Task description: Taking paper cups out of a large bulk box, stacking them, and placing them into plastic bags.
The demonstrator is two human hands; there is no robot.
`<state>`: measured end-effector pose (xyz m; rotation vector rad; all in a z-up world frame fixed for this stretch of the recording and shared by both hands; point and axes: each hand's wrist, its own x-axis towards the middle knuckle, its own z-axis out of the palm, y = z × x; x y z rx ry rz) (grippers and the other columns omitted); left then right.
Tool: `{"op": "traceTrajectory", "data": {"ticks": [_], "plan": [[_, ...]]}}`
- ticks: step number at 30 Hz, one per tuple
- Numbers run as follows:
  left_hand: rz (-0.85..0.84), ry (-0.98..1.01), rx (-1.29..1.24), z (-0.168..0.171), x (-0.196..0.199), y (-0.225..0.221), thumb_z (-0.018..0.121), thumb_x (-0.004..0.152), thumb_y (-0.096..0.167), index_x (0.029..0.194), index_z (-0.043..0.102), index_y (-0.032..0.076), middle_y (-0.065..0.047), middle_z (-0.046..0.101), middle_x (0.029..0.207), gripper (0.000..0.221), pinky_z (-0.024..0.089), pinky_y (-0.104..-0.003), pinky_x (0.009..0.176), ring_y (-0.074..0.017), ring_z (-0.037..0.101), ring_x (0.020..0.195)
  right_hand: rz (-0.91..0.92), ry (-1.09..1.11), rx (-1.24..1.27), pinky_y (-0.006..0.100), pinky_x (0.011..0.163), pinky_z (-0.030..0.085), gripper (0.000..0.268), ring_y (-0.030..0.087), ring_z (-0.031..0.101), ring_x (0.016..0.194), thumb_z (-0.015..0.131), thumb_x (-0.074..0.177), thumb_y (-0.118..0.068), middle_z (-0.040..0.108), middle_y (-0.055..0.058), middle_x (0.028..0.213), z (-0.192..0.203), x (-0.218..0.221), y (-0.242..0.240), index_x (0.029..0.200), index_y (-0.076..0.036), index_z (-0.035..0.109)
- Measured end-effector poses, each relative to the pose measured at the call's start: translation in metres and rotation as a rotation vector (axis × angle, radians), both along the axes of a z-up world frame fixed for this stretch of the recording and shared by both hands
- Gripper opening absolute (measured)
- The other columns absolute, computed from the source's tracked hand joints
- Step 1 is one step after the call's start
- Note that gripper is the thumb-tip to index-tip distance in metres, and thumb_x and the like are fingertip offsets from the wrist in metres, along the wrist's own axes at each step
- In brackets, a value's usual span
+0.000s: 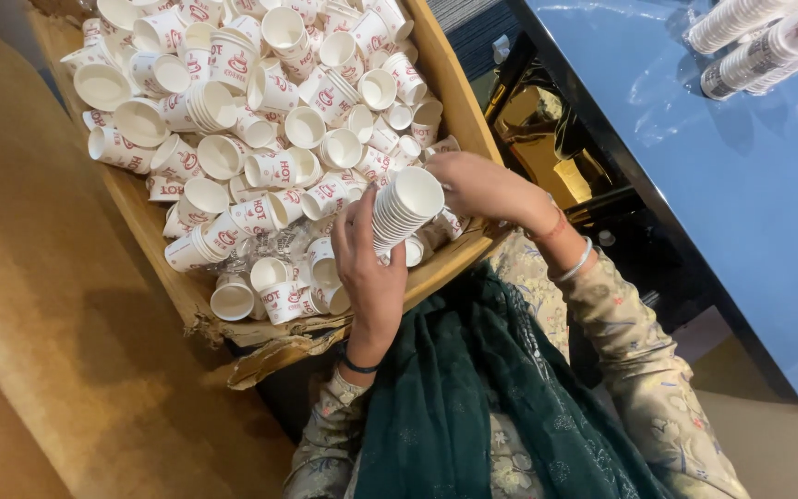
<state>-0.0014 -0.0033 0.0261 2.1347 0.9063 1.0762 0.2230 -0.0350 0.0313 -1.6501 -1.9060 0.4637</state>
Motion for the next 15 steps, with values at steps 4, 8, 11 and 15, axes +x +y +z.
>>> {"op": "traceTrajectory", "data": {"ticks": [4, 8, 11, 15], "plan": [[-0.009, -0.07, 0.005, -0.009, 0.001, 0.005, 0.081, 0.082, 0.0, 0.144, 0.047, 0.003, -0.021, 0.057, 0.132, 0.07, 0.048, -0.051, 0.103, -0.0417, 0.057, 0.126, 0.025, -0.108, -0.214, 0.049, 0.081, 0.054, 0.019, 0.043, 0.066, 0.096, 0.068, 0.076, -0.002, 0.07, 0.025, 0.097, -0.053, 0.002, 0.019, 0.095, 0.003, 0.069], [-0.033, -0.093, -0.024, 0.0, -0.001, 0.004, 0.08, 0.082, -0.001, 0.144, 0.052, 0.004, -0.02, 0.06, 0.129, 0.068, 0.05, -0.051, 0.102, -0.0405, 0.06, 0.124, 0.067, -0.102, -0.491, 0.049, 0.076, 0.055, 0.021, 0.042, 0.067, 0.093, 0.071, 0.076, -0.005, 0.071, 0.023, 0.096, -0.083, 0.005, 0.026, 0.096, 0.0, 0.07], [-0.044, -0.077, -0.058, 0.001, -0.002, 0.003, 0.079, 0.081, -0.003, 0.142, 0.054, 0.005, -0.019, 0.059, 0.126, 0.067, 0.053, -0.05, 0.099, -0.0388, 0.063, 0.121, 0.047, -0.117, -0.531, 0.046, 0.076, 0.056, 0.017, 0.04, 0.069, 0.091, 0.073, 0.078, -0.009, 0.071, 0.022, 0.094, -0.052, 0.002, 0.018, 0.092, 0.0, 0.071], [-0.044, -0.077, -0.073, 0.006, -0.002, 0.003, 0.076, 0.076, -0.006, 0.143, 0.056, 0.009, -0.018, 0.057, 0.125, 0.072, 0.053, -0.048, 0.097, -0.0381, 0.063, 0.118, -0.179, -0.067, -0.031, 0.043, 0.077, 0.054, 0.013, 0.036, 0.069, 0.087, 0.076, 0.078, -0.002, 0.073, 0.018, 0.089, 0.036, -0.006, -0.015, 0.091, -0.003, 0.075]]}}
